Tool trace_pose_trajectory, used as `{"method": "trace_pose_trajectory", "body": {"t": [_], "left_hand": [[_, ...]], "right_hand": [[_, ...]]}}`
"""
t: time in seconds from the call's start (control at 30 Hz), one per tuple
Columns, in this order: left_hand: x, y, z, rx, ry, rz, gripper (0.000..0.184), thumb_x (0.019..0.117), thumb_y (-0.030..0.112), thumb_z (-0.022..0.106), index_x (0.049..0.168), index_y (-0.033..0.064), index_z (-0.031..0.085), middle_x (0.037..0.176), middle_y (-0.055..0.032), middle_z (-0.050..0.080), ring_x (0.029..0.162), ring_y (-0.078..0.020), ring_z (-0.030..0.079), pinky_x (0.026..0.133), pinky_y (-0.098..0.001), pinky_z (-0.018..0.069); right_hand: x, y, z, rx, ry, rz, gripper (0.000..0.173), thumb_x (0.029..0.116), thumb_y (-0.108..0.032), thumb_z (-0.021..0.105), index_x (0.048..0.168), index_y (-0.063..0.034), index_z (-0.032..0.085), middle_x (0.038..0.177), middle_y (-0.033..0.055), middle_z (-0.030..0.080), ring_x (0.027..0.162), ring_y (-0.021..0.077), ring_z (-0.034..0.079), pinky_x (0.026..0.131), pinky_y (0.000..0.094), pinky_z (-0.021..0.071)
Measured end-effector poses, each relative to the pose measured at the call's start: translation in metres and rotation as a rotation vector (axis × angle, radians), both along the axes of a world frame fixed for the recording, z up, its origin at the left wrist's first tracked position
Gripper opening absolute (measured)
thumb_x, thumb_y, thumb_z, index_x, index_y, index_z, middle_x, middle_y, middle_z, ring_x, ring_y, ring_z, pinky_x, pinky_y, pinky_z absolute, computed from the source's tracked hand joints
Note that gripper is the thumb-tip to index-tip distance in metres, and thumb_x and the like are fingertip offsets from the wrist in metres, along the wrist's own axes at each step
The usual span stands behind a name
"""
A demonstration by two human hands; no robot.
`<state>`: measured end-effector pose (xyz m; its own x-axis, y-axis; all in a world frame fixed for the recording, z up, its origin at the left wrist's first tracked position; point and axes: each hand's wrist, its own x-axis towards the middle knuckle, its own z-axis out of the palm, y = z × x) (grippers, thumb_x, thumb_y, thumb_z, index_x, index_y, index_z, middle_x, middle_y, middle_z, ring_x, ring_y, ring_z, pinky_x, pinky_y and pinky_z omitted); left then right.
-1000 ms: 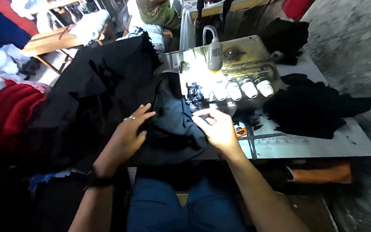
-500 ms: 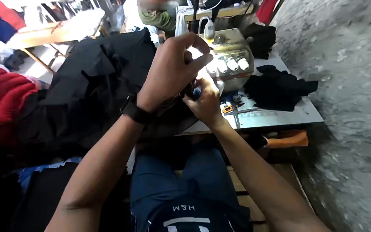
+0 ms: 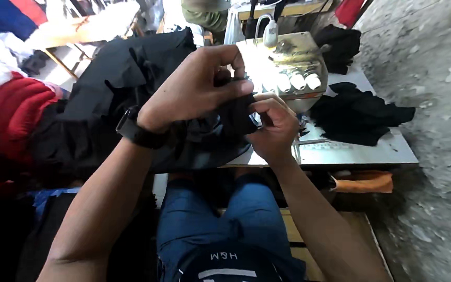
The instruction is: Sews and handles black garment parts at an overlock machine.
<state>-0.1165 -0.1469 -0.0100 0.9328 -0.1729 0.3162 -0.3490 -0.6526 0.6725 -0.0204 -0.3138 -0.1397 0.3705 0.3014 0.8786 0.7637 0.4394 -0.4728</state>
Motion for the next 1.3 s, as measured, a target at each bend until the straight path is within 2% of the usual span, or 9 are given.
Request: {"method": "trace_pose_trajectory", "body": {"t": [0.27,0.37,0.47,0.57,0.7,0.87,1.03,1.17,1.3], "left_hand": [[-0.003,-0.037,0.015,-0.129,-0.147,0.135,0.024,0.0986,0.017,0.07,0.119,0.0041,0.067,0.074,0.0001,0.066,0.045,-0.0036,0.047,0.041,-0.019,0.0402],[-0.022,-0.037,0.0,-0.147,-0.216,0.192,0.041,0.1022,0.016,0.064,0.139,0.0002,0.056,0.09,-0.0031,0.072,0.069,-0.0064,0.065,0.063,-0.0218,0.0578],[-0.057,-0.039,-0.051,-0.268,-0.191,0.321,0.037,0.106,0.017,0.055,0.14,0.0033,0.052,0.128,-0.0069,0.065,0.116,-0.0172,0.065,0.099,-0.0338,0.056],[-0.06,-0.057,-0.122,-0.575,-0.032,0.417,0.022,0.1023,0.01,0.06,0.122,0.002,0.064,0.111,-0.0066,0.071,0.098,-0.0174,0.071,0.087,-0.036,0.0615],[-0.04,-0.087,-0.14,-1.209,0.333,0.448,0.034,0.1088,0.012,0.046,0.143,0.0097,0.047,0.093,-0.0111,0.071,0.074,-0.0156,0.072,0.07,-0.0305,0.0633],[-0.015,-0.091,-0.143,-1.503,0.311,0.495,0.043,0.1089,0.021,0.05,0.151,0.0144,0.044,0.128,-0.014,0.065,0.108,-0.0221,0.07,0.093,-0.0377,0.0587],[-0.019,-0.092,-0.141,-1.443,0.328,0.529,0.044,0.1083,0.021,0.051,0.152,0.0185,0.044,0.125,-0.01,0.068,0.097,-0.0158,0.071,0.084,-0.031,0.0602],[-0.024,-0.092,-0.141,-1.386,0.306,0.523,0.042,0.1087,0.025,0.051,0.151,0.0215,0.047,0.12,-0.0069,0.068,0.091,-0.0124,0.069,0.081,-0.0285,0.059],[-0.028,-0.093,-0.14,-1.391,0.287,0.506,0.041,0.1074,0.03,0.054,0.147,0.0215,0.05,0.118,-0.0063,0.069,0.093,-0.0134,0.07,0.083,-0.0297,0.0594]], "right_hand": [[-0.01,-0.015,0.041,0.015,-0.153,0.059,0.015,0.0817,-0.002,0.082,0.095,-0.0024,0.076,0.108,0.0047,0.07,0.094,0.0045,0.065,0.078,0.0155,0.0551],[-0.011,-0.044,0.036,-0.098,-0.077,0.022,0.015,0.0805,-0.004,0.084,0.095,-0.0046,0.078,0.099,-0.0002,0.07,0.086,0.0012,0.063,0.073,0.0133,0.0537],[-0.025,-0.074,0.017,-0.257,0.309,-0.145,0.021,0.0828,-0.012,0.081,0.071,-0.0154,0.064,0.068,-0.0115,0.06,0.059,-0.0042,0.055,0.053,0.0124,0.0475],[-0.058,-0.084,-0.007,-0.354,0.457,-0.155,0.046,0.0903,-0.022,0.077,0.055,-0.0136,0.048,0.055,-0.0088,0.045,0.05,-0.0036,0.042,0.046,0.0133,0.0337],[-0.071,-0.092,-0.019,-0.348,0.233,-0.26,0.043,0.0923,-0.025,0.078,0.06,-0.0092,0.054,0.06,-0.0019,0.054,0.062,0.0036,0.057,0.067,0.021,0.0526],[-0.073,-0.098,-0.035,-0.401,0.125,-0.36,0.032,0.0916,-0.027,0.079,0.072,-0.0067,0.064,0.06,-0.0007,0.057,0.059,0.0073,0.06,0.095,0.0406,0.0581],[-0.076,-0.1,-0.039,-0.66,0.638,-0.245,0.045,0.0939,-0.034,0.075,0.129,-0.0083,0.062,0.09,-0.0063,0.077,0.076,0.0003,0.073,0.066,0.017,0.0622],[-0.07,-0.103,-0.036,-0.716,0.653,-0.187,0.017,0.0909,-0.032,0.078,0.089,-0.0152,0.08,0.078,-0.0105,0.075,0.076,-0.0001,0.072,0.105,0.0313,0.0567],[-0.077,-0.104,-0.031,-0.702,0.574,-0.25,0.016,0.0845,-0.032,0.083,0.081,-0.0176,0.078,0.074,-0.0123,0.073,0.072,-0.0011,0.07,0.12,0.0429,0.0443]]}}
